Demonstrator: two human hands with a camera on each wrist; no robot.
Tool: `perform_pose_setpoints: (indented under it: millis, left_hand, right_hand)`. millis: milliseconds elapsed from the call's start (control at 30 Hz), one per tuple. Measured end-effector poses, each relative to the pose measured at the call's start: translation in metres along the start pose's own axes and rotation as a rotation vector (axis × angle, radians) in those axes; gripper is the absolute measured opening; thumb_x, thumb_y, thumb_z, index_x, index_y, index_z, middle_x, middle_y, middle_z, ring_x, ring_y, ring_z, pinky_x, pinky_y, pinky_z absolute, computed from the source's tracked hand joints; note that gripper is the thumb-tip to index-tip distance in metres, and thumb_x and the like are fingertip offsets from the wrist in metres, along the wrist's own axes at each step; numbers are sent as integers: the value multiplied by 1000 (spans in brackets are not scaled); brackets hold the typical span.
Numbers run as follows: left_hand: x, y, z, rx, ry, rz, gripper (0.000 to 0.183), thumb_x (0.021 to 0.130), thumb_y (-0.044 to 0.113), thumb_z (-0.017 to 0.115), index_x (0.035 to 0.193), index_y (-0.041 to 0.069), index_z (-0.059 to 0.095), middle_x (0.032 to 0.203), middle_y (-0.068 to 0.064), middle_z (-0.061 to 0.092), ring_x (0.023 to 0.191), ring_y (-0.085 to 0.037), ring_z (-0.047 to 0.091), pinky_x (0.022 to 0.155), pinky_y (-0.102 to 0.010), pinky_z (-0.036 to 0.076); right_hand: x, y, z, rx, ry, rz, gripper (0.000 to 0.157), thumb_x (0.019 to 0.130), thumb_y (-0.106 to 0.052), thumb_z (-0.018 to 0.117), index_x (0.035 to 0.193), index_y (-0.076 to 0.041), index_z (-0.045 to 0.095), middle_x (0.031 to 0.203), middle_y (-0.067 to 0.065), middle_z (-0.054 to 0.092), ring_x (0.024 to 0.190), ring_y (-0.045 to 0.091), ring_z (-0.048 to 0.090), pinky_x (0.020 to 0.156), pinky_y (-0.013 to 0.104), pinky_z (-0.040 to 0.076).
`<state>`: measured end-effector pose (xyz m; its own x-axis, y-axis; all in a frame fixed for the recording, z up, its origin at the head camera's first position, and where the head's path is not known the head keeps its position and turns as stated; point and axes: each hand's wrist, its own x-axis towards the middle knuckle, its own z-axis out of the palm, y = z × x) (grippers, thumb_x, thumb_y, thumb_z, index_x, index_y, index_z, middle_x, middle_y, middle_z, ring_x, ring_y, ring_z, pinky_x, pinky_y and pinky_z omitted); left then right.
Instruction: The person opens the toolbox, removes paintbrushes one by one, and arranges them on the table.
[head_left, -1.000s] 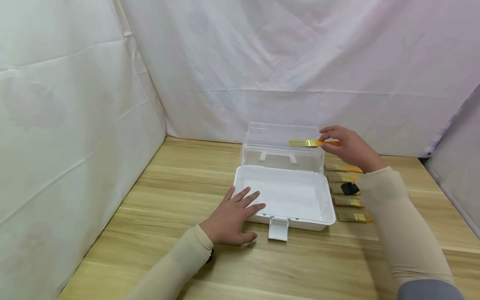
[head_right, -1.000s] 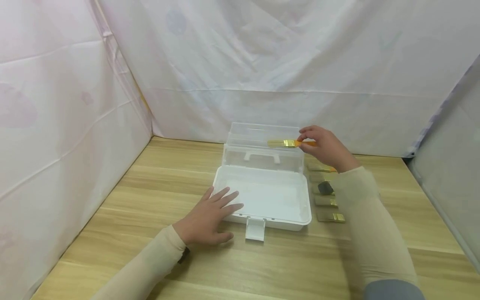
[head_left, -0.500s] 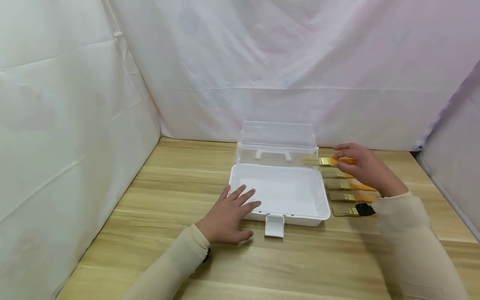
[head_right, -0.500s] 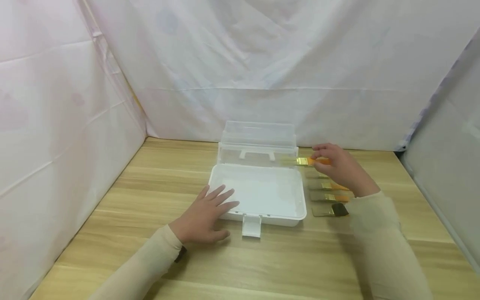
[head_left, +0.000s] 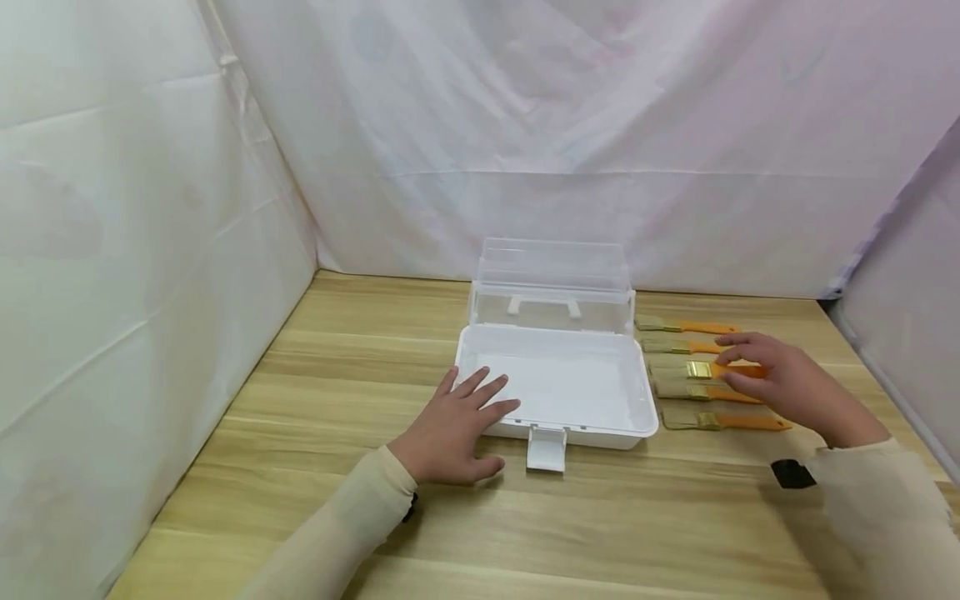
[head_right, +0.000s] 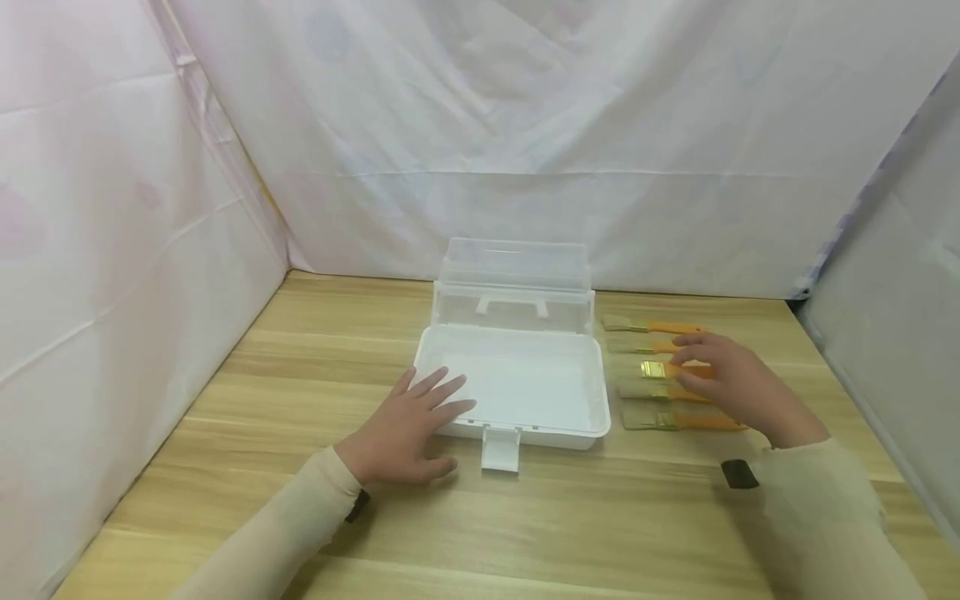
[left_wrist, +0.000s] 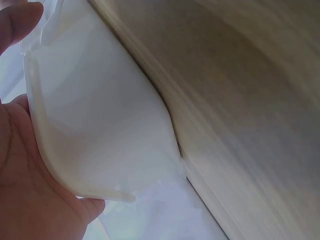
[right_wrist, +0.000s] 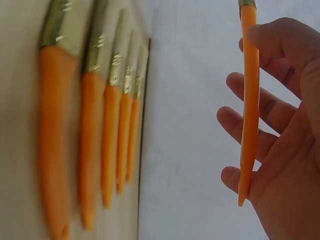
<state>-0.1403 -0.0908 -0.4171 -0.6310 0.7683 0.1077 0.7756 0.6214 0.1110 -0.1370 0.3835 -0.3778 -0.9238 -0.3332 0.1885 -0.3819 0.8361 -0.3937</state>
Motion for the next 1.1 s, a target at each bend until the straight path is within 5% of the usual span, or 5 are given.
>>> perform_pose_setpoints:
  millis: [233,433,667,867,1100]
  left_hand:
    - [-1,-1,-4,10,13,0,70,85,49,65,148,24,48,159,-5,34,148,-31,22,115,-61,13]
    - [-2,-2,-3,4,7,-7,69,86,50,65,148,24,48,159,-4,32,149,-30,21,115,-61,12]
    - [-2,-1,-4,3,13,-3,69,86,50,65,148,24,48,159,-5,33,148,-31,22,115,-61,13]
    - [-1,-1,-3,1,22,5,69,86,50,64,148,24,49,159,-5,34,148,-30,23,115,-62,13]
    - [-1,0,-2,3,30,11,69,85,50,65,147,23,50,158,-6,35,148,-31,24,114,-62,15]
  right_hand:
    - [-26,11,9,21,-20,20,14,90,-12,74,99,-23,71,130,12,57,103,-14,45,68,20,50]
    - [-43,23,26,35,-87,42,16,89,-13,75,97,-26,71,131,15,56,112,31,53,76,10,42]
    - [-56,29,40,91,-101,46,21,86,-8,76,95,-26,71,132,22,54,114,4,45,77,8,40]
    - [-58,28,42,93,-103,22,24,84,-5,78,91,-27,69,132,25,53,114,39,48,81,5,32]
    - [-63,29,42,105,-141,39,25,84,-6,77,90,-28,67,132,27,52,119,49,44,83,10,28]
